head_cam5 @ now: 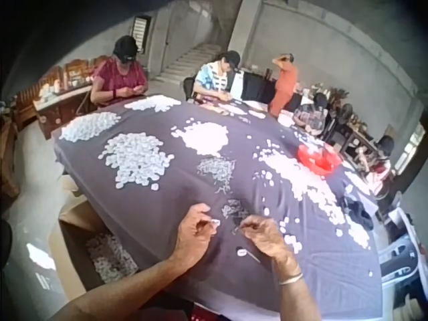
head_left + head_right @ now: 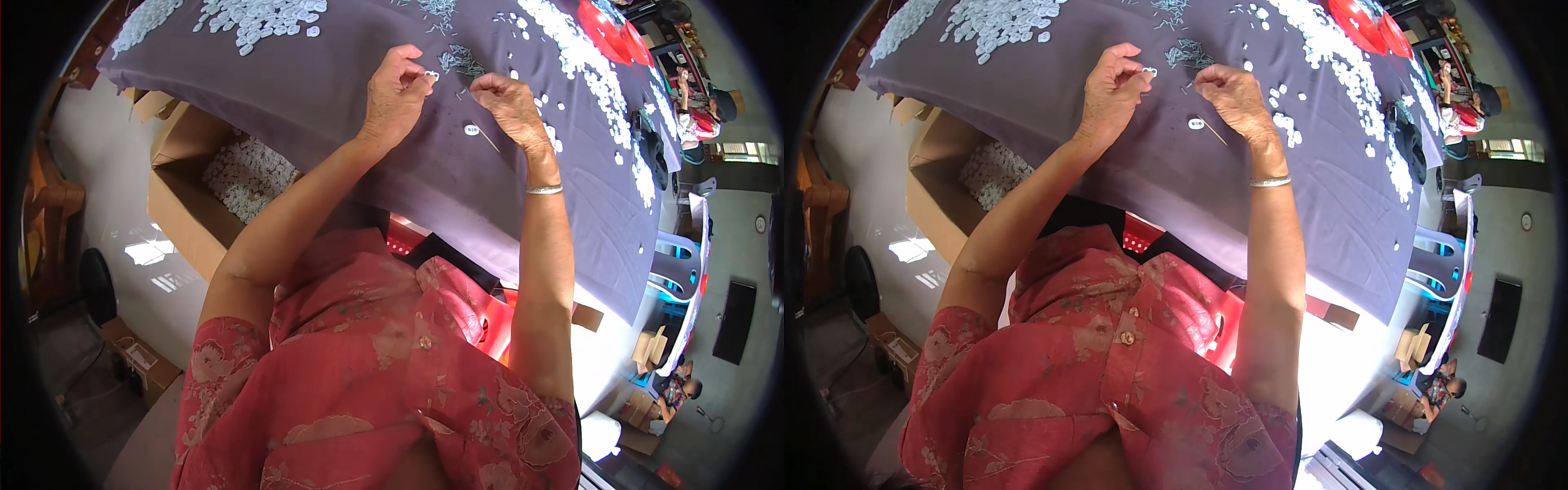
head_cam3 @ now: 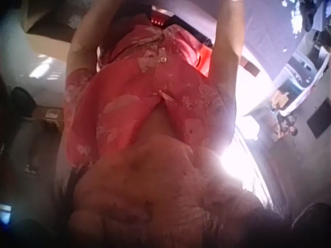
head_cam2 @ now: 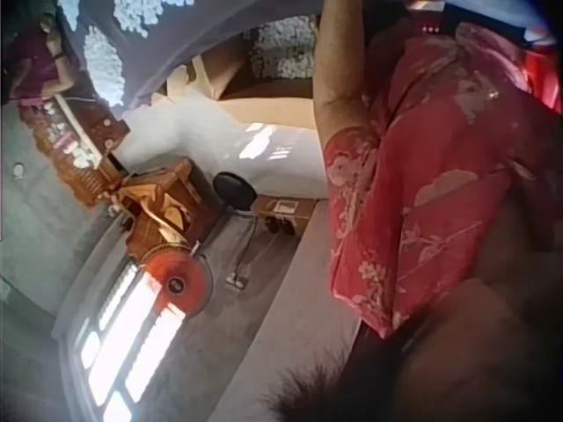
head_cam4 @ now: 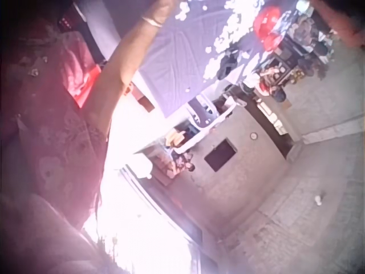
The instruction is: The person assembles plastic pieces by picking them up from the table, joining them together by hand, and placing the assembled pieces back onto the table.
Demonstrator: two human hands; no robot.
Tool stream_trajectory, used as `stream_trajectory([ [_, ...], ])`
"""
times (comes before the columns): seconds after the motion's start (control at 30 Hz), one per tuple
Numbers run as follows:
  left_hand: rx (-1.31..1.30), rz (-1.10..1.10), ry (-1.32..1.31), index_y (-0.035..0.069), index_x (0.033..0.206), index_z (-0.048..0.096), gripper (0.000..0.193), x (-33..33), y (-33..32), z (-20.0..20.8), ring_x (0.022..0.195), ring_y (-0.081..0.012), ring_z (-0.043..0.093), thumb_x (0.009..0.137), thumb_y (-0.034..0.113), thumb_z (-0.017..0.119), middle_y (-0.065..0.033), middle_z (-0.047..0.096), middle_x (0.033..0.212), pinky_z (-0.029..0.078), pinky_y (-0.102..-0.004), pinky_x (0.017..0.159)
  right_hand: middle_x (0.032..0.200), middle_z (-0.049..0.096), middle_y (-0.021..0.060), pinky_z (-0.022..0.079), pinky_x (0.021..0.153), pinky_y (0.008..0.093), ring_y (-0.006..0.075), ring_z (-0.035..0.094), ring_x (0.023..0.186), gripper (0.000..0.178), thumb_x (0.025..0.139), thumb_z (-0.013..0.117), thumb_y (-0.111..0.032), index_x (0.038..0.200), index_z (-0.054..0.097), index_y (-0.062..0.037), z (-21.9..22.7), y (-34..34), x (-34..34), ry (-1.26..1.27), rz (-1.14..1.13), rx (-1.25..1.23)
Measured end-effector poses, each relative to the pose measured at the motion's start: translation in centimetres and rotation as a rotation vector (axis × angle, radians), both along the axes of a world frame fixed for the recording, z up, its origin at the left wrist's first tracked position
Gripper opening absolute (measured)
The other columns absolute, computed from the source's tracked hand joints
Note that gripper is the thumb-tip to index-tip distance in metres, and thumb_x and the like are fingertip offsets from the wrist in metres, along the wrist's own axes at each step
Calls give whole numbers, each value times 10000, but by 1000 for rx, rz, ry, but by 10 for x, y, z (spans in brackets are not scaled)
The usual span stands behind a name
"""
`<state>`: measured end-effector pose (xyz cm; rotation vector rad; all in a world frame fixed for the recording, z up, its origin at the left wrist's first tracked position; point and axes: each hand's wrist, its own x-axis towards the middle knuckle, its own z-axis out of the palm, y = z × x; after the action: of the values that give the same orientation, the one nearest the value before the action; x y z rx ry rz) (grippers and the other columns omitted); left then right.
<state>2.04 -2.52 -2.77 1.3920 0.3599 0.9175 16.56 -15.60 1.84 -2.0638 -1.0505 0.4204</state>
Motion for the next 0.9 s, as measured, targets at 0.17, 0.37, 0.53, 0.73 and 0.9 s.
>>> stream_trajectory([
  [0.17, -16, -16, -3, 19, 1096, 497, 317, -1, 0, 1, 680, -95, 608, 814, 17, 642, -49, 620, 789, 491, -232, 647, 706, 619, 41, 464, 642, 262, 103, 545, 669, 190, 773, 703, -146, 870, 674, 15, 13, 14, -19, -122, 18, -129],
  [0.37, 41, -98, -13, 8, 1085, 511, 305, -2, -2, -1, 675, -78, 607, 810, 12, 644, -39, 628, 791, 490, -224, 646, 700, 620, 44, 467, 644, 266, 113, 551, 667, 186, 749, 712, -126, 843, 667, 28, 20, 28, -11, -207, 146, -319],
  [0.53, 86, -131, 34, 5, 1095, 547, 350, 1, -2, -4, 696, -77, 603, 780, 52, 692, -36, 651, 772, 495, -224, 655, 699, 616, 35, 447, 589, 253, 104, 540, 634, 122, 774, 657, -73, 824, 654, 38, 6, 16, -10, -1, 113, -138],
  [0.73, 68, -164, 74, 14, 1124, 537, 382, -2, -1, 0, 698, -80, 599, 776, 59, 686, -49, 666, 791, 496, -228, 664, 740, 606, 43, 367, 512, 199, 52, 453, 559, 117, 810, 566, 14, 892, 640, 53, 1, 19, -27, 583, -24, 458],
  [0.9, 103, -185, 57, 20, 1135, 530, 384, 0, -2, 0, 696, -82, 598, 781, 57, 674, -53, 669, 794, 496, -230, 665, 736, 597, 26, 366, 515, 204, 51, 451, 560, 101, 813, 571, 14, 872, 649, 39, -2, 22, -32, 479, -3, 433],
])
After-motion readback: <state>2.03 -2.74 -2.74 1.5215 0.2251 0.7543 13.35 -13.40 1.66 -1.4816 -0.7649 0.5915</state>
